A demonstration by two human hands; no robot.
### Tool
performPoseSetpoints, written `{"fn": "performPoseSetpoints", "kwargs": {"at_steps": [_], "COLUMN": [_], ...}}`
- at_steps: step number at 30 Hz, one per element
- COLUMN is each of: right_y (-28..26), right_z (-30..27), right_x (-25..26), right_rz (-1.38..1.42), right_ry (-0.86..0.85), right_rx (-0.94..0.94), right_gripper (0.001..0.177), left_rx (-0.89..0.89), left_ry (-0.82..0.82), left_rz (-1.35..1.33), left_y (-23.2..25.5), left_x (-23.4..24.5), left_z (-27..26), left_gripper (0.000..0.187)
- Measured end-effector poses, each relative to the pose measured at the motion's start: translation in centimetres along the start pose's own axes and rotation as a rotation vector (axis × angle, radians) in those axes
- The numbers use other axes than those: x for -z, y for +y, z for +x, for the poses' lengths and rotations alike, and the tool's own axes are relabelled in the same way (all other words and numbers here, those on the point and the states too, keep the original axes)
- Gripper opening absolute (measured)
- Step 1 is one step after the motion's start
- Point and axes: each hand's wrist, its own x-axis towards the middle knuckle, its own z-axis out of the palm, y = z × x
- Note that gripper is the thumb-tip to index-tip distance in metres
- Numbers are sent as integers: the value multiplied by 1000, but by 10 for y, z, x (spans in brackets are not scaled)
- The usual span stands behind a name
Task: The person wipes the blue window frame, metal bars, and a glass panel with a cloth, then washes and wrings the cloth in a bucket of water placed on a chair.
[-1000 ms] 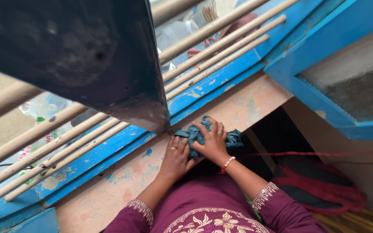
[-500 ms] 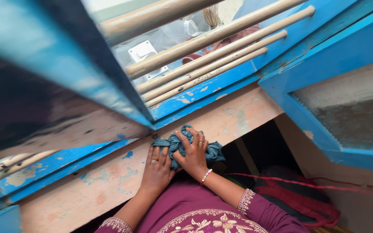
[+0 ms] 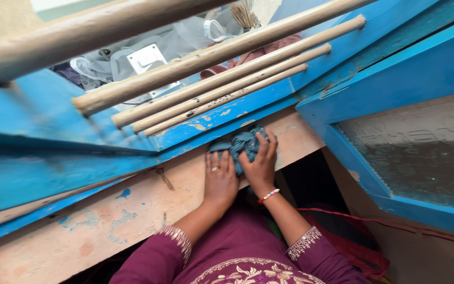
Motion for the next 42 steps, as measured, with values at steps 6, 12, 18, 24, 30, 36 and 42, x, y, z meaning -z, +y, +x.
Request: {"fn": "performPoseSetpoints", "kwargs": {"at_steps": [6,12,18,24,30,36,42], "right_y": [52,92,95,92,38,-56,-122], "right_z": [17,10,-6,0,-7,-29,-52], "right_x": [32,61,49,42,15,-15,-30], "right_rz": [-109,-218,-193,-272,-334,-277,-109], "right_ry": [-27,2,78,6,-132,-301,-405], "right_rx": [-22,-81,-94,-86,34,196,413], "right_gripper": [56,53,55,56,51,53,53], "left_rx": [-104,-292,-359,-298,-192,-17,209], "left_ry": [-30,-20,3,53,39,-24,-85], "left_rz": [-9,19,-107,-94,-121,-45,-22], "left_y": [36,63,54,48,6,-52,-75], "left_x": [-14,-12,-1,-5,6,50,83], "left_z": [49,101,111,92,45,-37,-108], "left_gripper": [60,60,73,62,54,53,67]}}
